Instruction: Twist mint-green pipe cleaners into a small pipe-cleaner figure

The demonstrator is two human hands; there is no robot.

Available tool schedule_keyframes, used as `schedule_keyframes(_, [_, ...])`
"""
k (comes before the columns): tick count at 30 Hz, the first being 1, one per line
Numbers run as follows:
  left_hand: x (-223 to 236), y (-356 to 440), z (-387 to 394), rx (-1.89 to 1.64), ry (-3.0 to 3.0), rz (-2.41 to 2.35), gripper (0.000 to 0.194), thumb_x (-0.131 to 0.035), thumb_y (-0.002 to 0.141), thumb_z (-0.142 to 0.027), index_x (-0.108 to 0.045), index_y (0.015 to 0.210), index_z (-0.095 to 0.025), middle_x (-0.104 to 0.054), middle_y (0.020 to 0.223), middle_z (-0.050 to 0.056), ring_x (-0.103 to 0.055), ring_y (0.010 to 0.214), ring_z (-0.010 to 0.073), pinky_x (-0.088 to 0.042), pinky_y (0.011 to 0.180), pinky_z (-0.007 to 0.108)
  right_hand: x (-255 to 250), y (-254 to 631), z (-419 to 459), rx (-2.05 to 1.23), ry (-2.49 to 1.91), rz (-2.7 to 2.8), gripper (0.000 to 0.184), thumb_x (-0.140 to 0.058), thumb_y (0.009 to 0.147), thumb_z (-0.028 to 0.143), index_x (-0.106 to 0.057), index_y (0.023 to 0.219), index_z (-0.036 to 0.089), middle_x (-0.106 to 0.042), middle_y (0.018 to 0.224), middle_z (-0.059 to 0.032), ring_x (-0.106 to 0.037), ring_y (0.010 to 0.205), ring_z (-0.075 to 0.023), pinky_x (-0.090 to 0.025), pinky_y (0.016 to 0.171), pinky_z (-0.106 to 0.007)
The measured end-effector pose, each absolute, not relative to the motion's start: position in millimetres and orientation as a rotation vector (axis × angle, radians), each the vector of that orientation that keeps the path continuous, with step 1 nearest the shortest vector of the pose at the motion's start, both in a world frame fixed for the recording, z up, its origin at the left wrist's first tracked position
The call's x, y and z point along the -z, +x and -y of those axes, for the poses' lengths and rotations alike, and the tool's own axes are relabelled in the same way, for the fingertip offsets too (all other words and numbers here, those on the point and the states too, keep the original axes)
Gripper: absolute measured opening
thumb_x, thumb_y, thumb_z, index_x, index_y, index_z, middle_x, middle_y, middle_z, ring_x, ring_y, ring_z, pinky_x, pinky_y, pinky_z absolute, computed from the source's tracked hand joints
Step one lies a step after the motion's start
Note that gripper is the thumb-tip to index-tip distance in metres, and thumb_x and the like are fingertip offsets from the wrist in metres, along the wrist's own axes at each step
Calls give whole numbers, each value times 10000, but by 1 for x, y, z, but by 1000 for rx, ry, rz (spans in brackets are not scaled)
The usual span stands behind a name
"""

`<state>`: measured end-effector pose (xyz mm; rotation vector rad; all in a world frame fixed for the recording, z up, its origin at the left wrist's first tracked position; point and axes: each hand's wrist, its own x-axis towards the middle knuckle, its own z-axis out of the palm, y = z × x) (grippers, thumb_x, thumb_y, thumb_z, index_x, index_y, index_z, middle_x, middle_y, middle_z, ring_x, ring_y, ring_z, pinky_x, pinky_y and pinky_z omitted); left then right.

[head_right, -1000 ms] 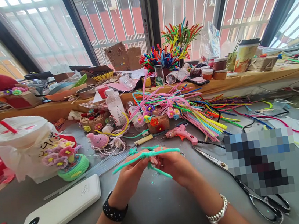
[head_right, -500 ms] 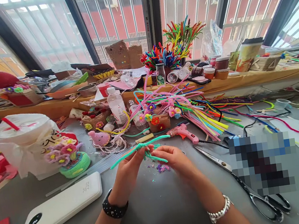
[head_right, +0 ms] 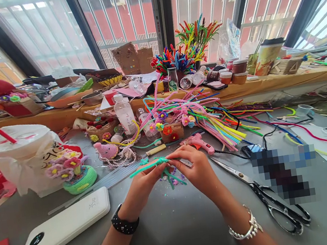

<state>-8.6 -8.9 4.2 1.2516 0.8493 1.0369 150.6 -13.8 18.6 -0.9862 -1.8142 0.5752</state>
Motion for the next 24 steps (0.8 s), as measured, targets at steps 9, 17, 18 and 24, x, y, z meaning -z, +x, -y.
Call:
schedule_keyframes(9, [-3,-11,7,-953,1083,-811,234,-638,692,-300,-693,861,-148,-693,763,47,-616,768,167,-443,720,251,-17,148,16,-521,-1004,1791,102,-555,781,191,-653,802,206,-601,745,-30,-560,740,-163,-449,694,-285])
schedule_keyframes(17, [-5,-11,6,-974,1022,-840,250,-672,651,-296,-696,829,-122,-697,796,67,-624,784,184,-473,733,277,-15,148,14,-550,-1041,1794,126,-546,791,221,-658,847,209,-626,818,-38,-567,809,-171,-446,753,-303])
schedule_keyframes(18, [-4,-11,6,-1003,1011,-846,244,-670,651,-298,-697,818,-122,-698,802,69,-622,780,182,-474,728,276,-14,149,13,-511,-1053,1788,136,-549,788,228,-653,875,214,-623,855,-42,-559,852,-179,-437,783,-317])
schedule_keyframes(24, [-3,-12,2,-1145,955,-865,225,-643,680,-312,-702,793,-127,-701,789,68,-620,790,168,-455,756,262,-14,151,13,-124,-1087,1753,173,-552,776,207,-640,912,265,-558,996,-46,-495,963,-213,-387,862,-388])
